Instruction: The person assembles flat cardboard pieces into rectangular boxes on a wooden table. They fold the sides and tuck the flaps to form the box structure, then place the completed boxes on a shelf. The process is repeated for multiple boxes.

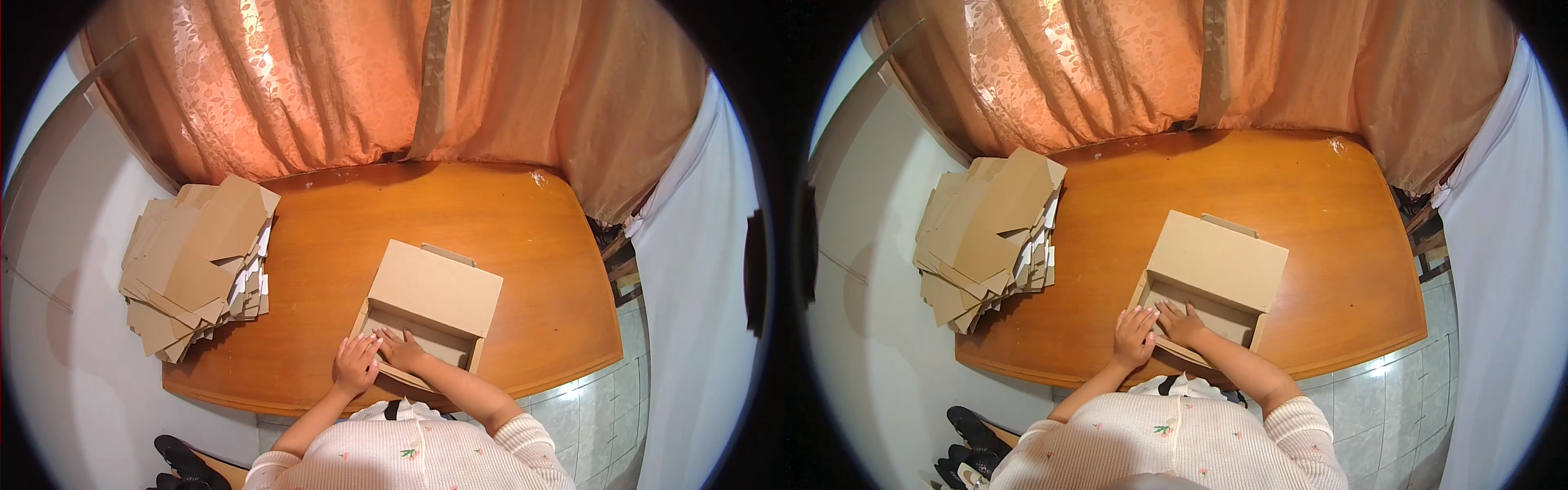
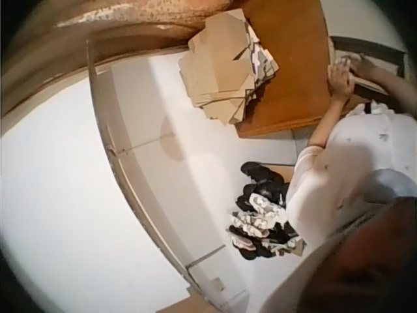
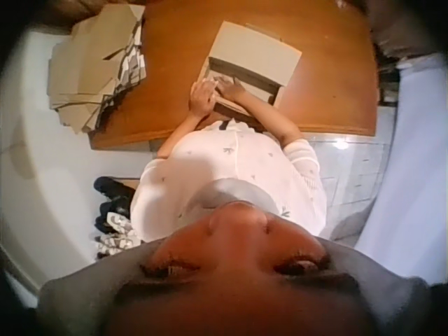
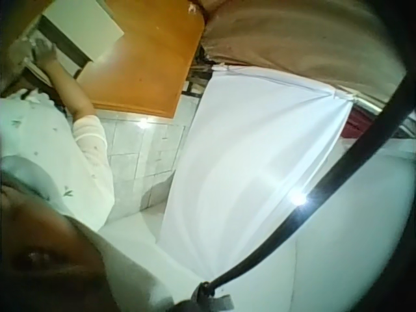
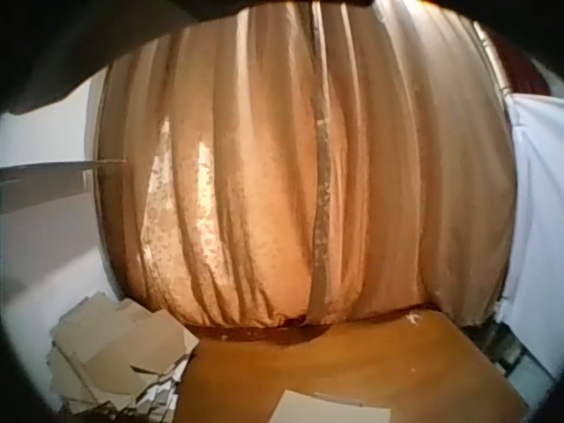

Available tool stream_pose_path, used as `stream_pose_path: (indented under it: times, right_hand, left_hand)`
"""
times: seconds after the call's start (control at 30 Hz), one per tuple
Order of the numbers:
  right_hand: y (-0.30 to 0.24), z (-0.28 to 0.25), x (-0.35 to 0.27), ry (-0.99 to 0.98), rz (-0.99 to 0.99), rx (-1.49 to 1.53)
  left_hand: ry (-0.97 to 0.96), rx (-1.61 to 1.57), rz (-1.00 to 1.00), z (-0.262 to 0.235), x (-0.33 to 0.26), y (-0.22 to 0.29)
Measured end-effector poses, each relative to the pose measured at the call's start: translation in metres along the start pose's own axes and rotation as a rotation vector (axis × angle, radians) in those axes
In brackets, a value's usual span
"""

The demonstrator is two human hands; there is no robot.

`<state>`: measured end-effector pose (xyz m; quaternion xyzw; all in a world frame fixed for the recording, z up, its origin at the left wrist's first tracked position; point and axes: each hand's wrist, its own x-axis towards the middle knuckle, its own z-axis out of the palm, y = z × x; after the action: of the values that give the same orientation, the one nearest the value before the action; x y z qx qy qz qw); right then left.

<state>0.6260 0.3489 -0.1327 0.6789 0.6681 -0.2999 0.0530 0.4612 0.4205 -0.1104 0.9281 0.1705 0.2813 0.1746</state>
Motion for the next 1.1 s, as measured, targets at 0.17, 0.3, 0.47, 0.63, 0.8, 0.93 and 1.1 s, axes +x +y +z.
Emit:
stream_pose_path:
  times: [0.17,0.3,0.47,0.63,0.8,0.93,1.1]
  right_hand:
    - [-0.003,0.015,0.006,0.007,0.024,-0.087]
    - [-0.001,0.02,0.008,0.079,-0.024,-0.087]
    - [0.001,0.018,0.009,0.098,-0.069,-0.081]
    - [0.0,0.012,0.005,0.093,-0.064,-0.165]
    - [-0.006,0.004,0.004,0.082,-0.05,-0.13]
    - [-0.005,0.011,0.004,0.148,-0.043,-0.118]
    - [0.0,0.016,0.01,0.143,-0.179,-0.1]
  left_hand:
    - [-0.004,-0.018,-0.014,-0.002,0.0,0.001]
    - [0.007,-0.028,-0.033,0.0,-0.001,0.001]
    - [0.002,-0.017,-0.029,0.001,0.0,0.001]
    - [0.002,-0.055,-0.031,0.0,0.002,0.002]
    - [-0.004,-0.053,-0.036,-0.003,0.002,0.003]
    - [-0.004,-0.062,-0.027,-0.005,0.005,0.004]
    - [0.005,-0.04,0.002,-0.006,0.004,0.004]
